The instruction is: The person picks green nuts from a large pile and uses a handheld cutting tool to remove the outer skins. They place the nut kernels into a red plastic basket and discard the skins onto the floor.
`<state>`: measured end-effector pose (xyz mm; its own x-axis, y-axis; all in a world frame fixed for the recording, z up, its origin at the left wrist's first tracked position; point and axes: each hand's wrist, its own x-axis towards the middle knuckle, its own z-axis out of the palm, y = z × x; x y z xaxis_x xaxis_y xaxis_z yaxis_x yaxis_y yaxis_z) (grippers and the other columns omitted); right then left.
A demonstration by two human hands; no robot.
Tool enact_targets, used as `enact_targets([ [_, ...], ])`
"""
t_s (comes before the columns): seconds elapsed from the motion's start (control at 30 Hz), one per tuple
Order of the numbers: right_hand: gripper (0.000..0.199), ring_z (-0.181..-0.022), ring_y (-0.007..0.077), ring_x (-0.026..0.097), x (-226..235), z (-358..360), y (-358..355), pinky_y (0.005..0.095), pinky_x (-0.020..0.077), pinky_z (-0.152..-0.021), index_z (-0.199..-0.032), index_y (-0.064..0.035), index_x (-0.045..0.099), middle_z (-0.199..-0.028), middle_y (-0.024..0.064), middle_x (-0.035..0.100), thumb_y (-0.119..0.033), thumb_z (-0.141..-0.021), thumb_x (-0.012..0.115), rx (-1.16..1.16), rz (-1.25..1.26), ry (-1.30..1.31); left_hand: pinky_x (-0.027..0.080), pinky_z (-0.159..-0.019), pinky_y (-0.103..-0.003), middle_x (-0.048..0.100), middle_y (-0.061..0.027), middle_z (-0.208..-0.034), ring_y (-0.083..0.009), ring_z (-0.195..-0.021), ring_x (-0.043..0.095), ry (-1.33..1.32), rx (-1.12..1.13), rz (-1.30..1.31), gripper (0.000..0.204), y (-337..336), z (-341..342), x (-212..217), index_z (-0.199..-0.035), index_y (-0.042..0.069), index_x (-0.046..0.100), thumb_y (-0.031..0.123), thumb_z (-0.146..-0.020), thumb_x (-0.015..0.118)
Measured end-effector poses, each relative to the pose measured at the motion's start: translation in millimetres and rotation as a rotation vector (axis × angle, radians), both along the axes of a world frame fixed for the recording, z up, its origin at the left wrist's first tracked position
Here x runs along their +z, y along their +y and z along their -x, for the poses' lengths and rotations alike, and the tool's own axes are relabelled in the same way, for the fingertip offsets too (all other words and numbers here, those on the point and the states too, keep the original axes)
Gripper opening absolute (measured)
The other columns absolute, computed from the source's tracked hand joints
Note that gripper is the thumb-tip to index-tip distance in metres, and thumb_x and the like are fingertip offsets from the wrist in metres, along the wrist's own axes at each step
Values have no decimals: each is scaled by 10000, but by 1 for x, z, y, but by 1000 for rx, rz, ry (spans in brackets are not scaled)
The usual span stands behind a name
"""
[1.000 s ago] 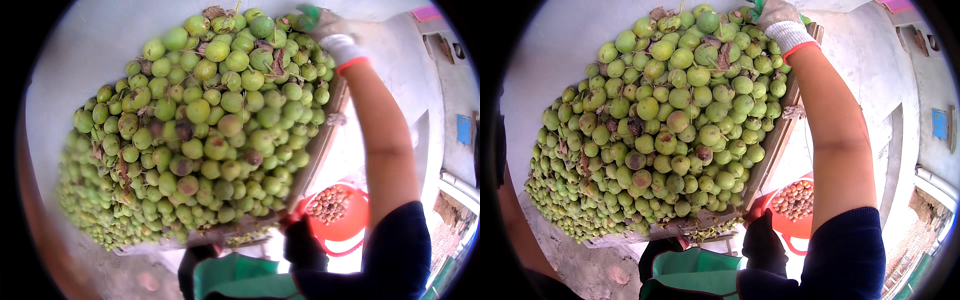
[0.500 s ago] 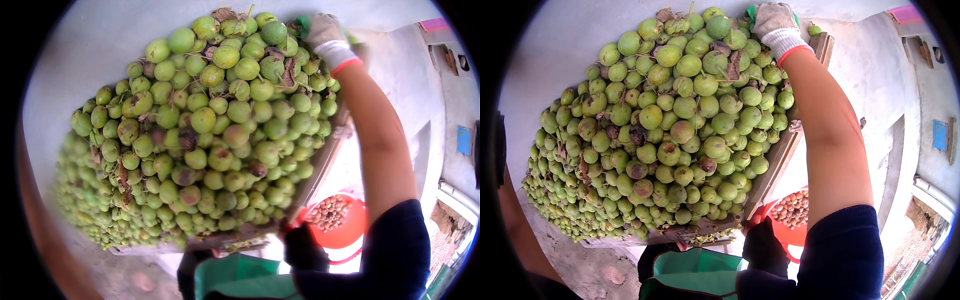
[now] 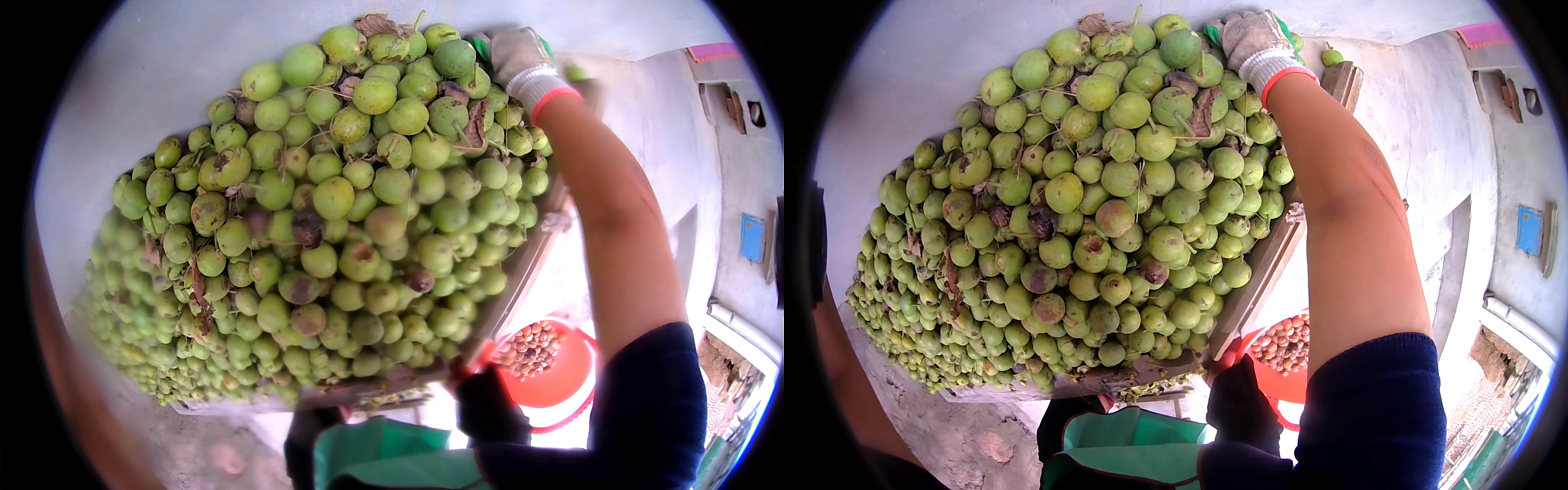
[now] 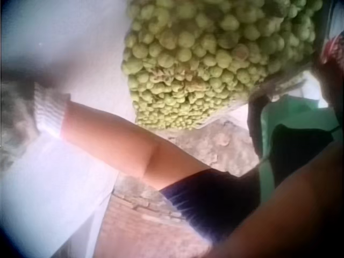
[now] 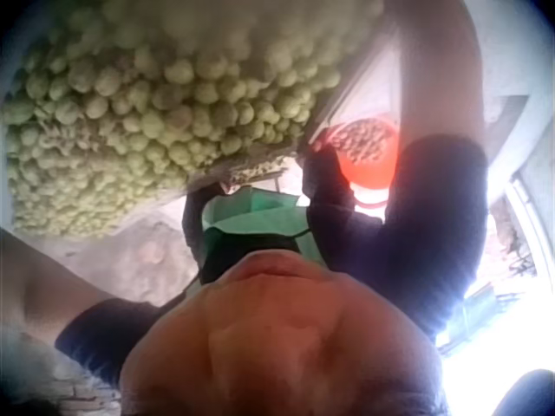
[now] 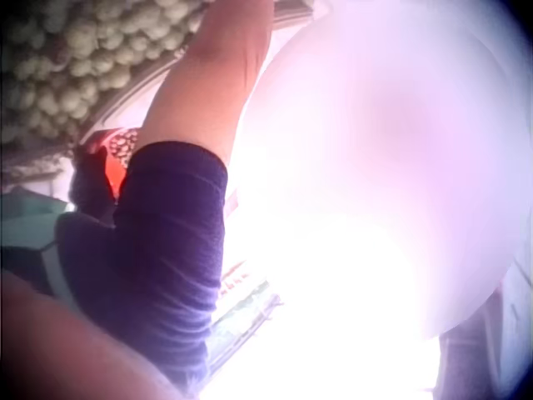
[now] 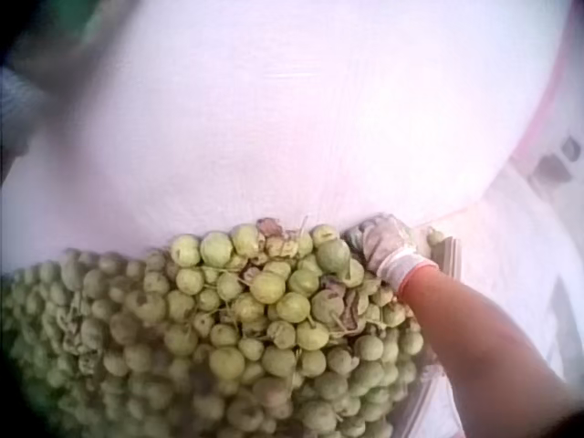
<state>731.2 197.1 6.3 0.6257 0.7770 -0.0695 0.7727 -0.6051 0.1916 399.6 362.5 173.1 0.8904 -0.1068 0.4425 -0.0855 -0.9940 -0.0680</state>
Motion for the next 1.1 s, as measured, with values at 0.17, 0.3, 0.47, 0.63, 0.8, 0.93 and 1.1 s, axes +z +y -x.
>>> enact_targets([
  [0.17, 286, -966, 309, 701, 10, -13, -25, 397, 569, -850, -1154, -212, 673, -1040, 118, 726, -216, -871, 637, 133, 58, -203, 414, -1055, -540, 502, -202, -1356, -390, -1260, 496, 4, 1, -5, 568, -1, 1, -1, -1467, 91, 426, 308, -954, 539],
  [0.3, 331, -906, 259, 699, 16, -30, -55, 384, 555, -804, -1210, -227, 655, -980, 59, 732, -212, -881, 633, 150, -479, 194, 412, -1060, -535, 499, -198, -1366, -386, -1270, 491, -4, -4, 2, 566, -1, 0, 0, -1466, 95, 431, 310, -955, 545],
  [0.47, 479, -1098, 269, 669, 34, 24, -5, 380, 551, -979, -1334, -266, 590, -1211, 124, 670, -161, -872, 661, -28, 196, -26, 409, -1067, -528, 495, -194, -1379, -381, -1282, 485, 9, 17, -5, 565, 4, 7, 0, -1465, 99, 436, 313, -955, 551],
  [0.63, 385, -1134, 275, 637, -14, -7, -12, 404, 532, -956, -1184, -191, 644, -1172, 78, 687, -285, -815, 701, 55, 35, -100, 407, -1074, -521, 490, -190, -1392, -376, -1294, 479, 10, 9, 3, 564, 9, 7, -2, -1464, 103, 442, 316, -955, 558],
  [0.8, 412, -1049, 332, 659, -15, -11, -23, 438, 546, -897, -1147, -143, 634, -1092, 134, 695, -371, -814, 715, 78, -87, 106, 404, -1081, -514, 486, -186, -1405, -371, -1306, 473, 15, 13, 12, 562, 13, 9, -1, -1463, 108, 447, 319, -956, 565],
  [0.93, 478, -1117, 302, 644, -21, -6, -29, 419, 524, -974, -1290, -157, 581, -1215, 126, 658, -329, -864, 712, 76, -207, 175, 402, -1087, -508, 483, -183, -1416, -367, -1316, 468, 18, 8, 10, 561, 14, 10, -1, -1463, 111, 452, 321, -956, 570],
  [1.1, 619, -1205, 304, 613, 3, -8, -8, 401, 496, -1062, -1399, -161, 523, -1334, 147, 617, -274, -842, 769, -134, 155, 320, 400, -1094, -501, 479, -179, -1429, -362, -1329, 462, 14, 0, -3, 560, 13, 10, 0, -1462, 116, 457, 324, -956, 577],
])
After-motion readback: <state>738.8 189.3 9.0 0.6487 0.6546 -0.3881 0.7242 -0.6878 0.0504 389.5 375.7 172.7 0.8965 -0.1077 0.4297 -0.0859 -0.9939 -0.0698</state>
